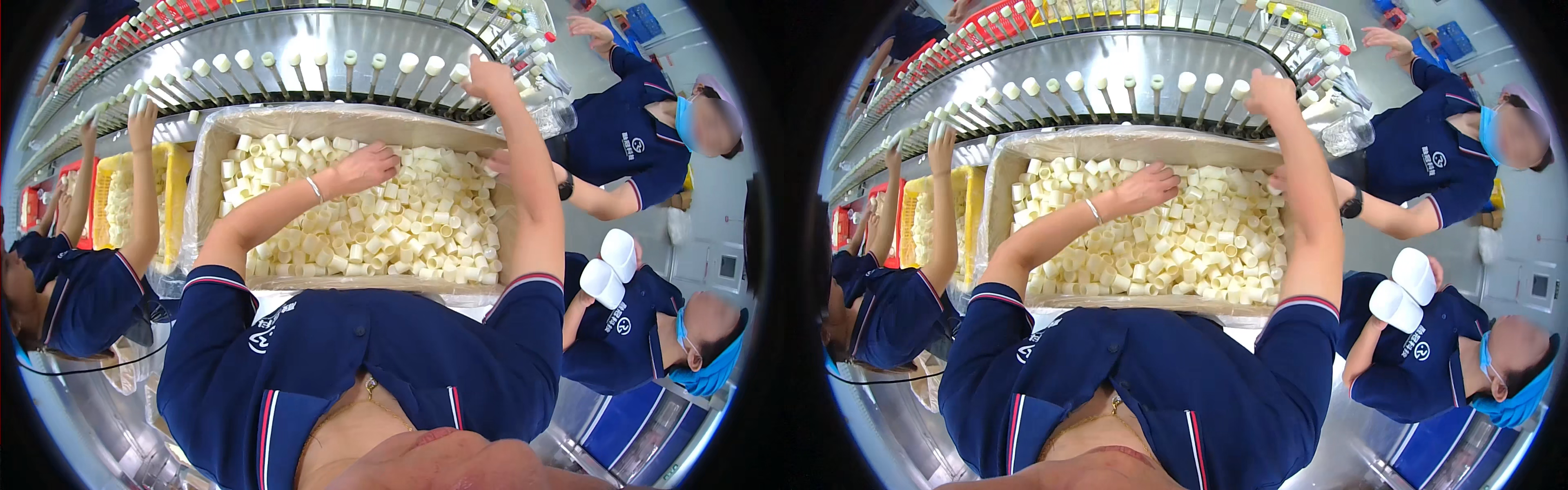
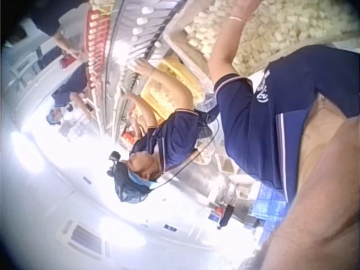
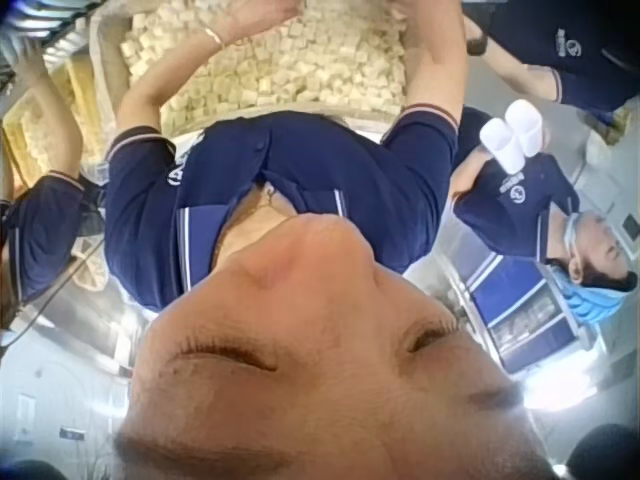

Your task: Manual assembly of small white plastic cylindrical components onto a circular rotating conveyor line.

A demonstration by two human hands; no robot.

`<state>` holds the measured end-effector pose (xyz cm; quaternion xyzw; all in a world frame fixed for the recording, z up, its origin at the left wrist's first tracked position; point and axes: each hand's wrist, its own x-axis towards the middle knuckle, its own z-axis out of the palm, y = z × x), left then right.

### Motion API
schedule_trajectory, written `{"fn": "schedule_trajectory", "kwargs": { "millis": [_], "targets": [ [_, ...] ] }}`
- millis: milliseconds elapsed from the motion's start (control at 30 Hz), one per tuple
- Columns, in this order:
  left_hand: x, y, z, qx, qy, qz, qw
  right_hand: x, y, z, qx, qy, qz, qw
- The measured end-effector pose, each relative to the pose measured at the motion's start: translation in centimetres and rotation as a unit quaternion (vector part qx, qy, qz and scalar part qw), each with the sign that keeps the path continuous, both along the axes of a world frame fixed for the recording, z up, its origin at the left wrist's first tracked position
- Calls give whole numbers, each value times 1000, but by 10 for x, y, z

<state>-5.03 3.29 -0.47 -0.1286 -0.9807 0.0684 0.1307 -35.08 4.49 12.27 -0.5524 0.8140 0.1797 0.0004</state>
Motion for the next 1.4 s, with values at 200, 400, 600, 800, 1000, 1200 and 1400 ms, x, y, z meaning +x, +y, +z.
{"fn": "schedule_trajectory", "kwargs": {
  "millis": [200,400,600,800,1000,1200,1400],
  "targets": [
    [-1,-2,-31,105,-202,173,958,82,77,-20,-460,-29,230,857],
    [5,-27,-2,364,-207,141,897,90,141,-154,-239,-105,175,949],
    [41,-15,52,719,-111,137,672,100,134,-165,-89,-62,134,985],
    [54,-45,95,576,46,146,803,118,121,-97,-106,-282,133,944],
    [32,-130,120,156,281,316,893,123,82,-35,-242,-560,88,788],
    [41,-159,129,246,303,385,836,124,31,-6,-317,-465,100,821],
    [73,-163,133,241,260,402,844,95,-10,-27,-409,-276,15,869]
  ]
}}
